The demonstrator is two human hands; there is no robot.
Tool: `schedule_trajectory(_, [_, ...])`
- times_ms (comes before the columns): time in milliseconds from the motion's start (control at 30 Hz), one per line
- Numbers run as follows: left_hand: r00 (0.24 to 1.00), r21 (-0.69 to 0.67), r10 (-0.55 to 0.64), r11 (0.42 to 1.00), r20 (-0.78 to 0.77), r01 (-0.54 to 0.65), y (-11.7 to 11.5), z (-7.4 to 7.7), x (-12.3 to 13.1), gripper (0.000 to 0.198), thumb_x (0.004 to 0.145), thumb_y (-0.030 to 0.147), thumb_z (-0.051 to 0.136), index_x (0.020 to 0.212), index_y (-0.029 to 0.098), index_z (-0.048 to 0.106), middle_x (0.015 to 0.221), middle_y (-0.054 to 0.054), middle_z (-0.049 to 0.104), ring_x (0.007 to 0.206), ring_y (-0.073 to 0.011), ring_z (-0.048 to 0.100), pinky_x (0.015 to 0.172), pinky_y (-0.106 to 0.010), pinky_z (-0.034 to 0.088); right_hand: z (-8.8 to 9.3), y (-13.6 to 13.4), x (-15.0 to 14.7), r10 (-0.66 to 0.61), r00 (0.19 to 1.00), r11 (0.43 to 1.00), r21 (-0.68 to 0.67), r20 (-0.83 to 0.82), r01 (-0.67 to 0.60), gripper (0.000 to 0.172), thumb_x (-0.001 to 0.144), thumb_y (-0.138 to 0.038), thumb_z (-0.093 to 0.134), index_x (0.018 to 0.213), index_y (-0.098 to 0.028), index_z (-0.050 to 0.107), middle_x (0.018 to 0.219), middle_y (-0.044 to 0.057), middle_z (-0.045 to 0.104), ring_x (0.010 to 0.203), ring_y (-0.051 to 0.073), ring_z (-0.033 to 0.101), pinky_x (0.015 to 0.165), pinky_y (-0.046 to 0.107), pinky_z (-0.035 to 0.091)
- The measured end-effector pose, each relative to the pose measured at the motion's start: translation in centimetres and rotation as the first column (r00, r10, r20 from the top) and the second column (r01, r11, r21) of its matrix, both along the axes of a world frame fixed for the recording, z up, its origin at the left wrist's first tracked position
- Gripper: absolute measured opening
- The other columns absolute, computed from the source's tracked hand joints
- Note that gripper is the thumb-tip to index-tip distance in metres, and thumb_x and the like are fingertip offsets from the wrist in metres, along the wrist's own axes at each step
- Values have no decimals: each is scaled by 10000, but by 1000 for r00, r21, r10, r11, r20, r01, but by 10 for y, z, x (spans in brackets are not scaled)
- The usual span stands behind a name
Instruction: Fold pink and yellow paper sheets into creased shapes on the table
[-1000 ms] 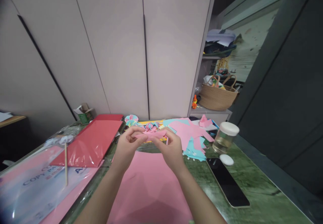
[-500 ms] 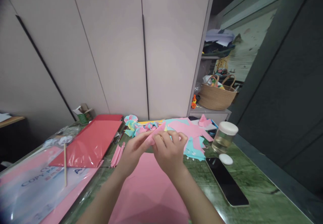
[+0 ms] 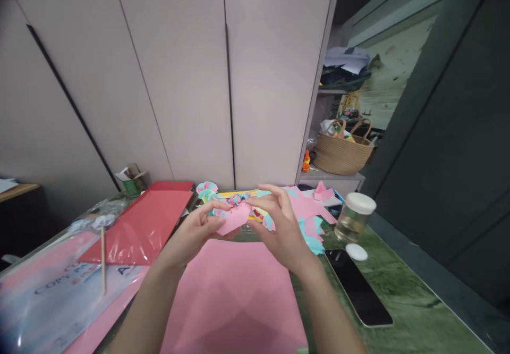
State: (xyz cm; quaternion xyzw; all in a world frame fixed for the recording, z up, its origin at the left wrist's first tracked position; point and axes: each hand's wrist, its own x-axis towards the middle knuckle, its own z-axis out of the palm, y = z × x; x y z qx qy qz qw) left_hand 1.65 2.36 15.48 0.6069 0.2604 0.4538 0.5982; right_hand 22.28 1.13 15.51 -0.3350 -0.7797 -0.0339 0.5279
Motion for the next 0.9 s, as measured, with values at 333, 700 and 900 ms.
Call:
schedule_trajectory(333, [984, 12, -74, 997, -163, 77, -5, 8, -7, 133, 835, 314, 586, 857, 183, 584, 791, -23, 653, 770, -176, 666, 758, -352, 537, 9, -8, 5, 277, 959, 840, -471, -58, -271, 59, 822, -239, 613, 837, -250, 670, 830, 3, 684, 793, 142, 618, 706, 281, 478])
schedule_trajectory(700, [966, 251, 201, 955, -164, -156, -11, 5, -4, 416, 733, 132, 673, 1109, 301, 619, 899, 3, 675, 792, -120, 636, 741, -245, 526, 7, -5, 7, 204, 900, 856, -376, -385, -355, 33, 787, -228, 654, 800, -254, 669, 812, -3, 665, 807, 133, 595, 738, 260, 467])
schedule_trajectory(900, [894, 435, 439, 823, -83, -364, -11, 1, 3, 175, 720, 163, 710, 830, 298, 727, 830, 25, 715, 779, -118, 648, 712, -214, 530, 6, -5, 4, 194, 871, 870, -331, -452, -365, 28, 793, -235, 648, 796, -251, 670, 793, -1, 653, 800, 125, 594, 721, 235, 473])
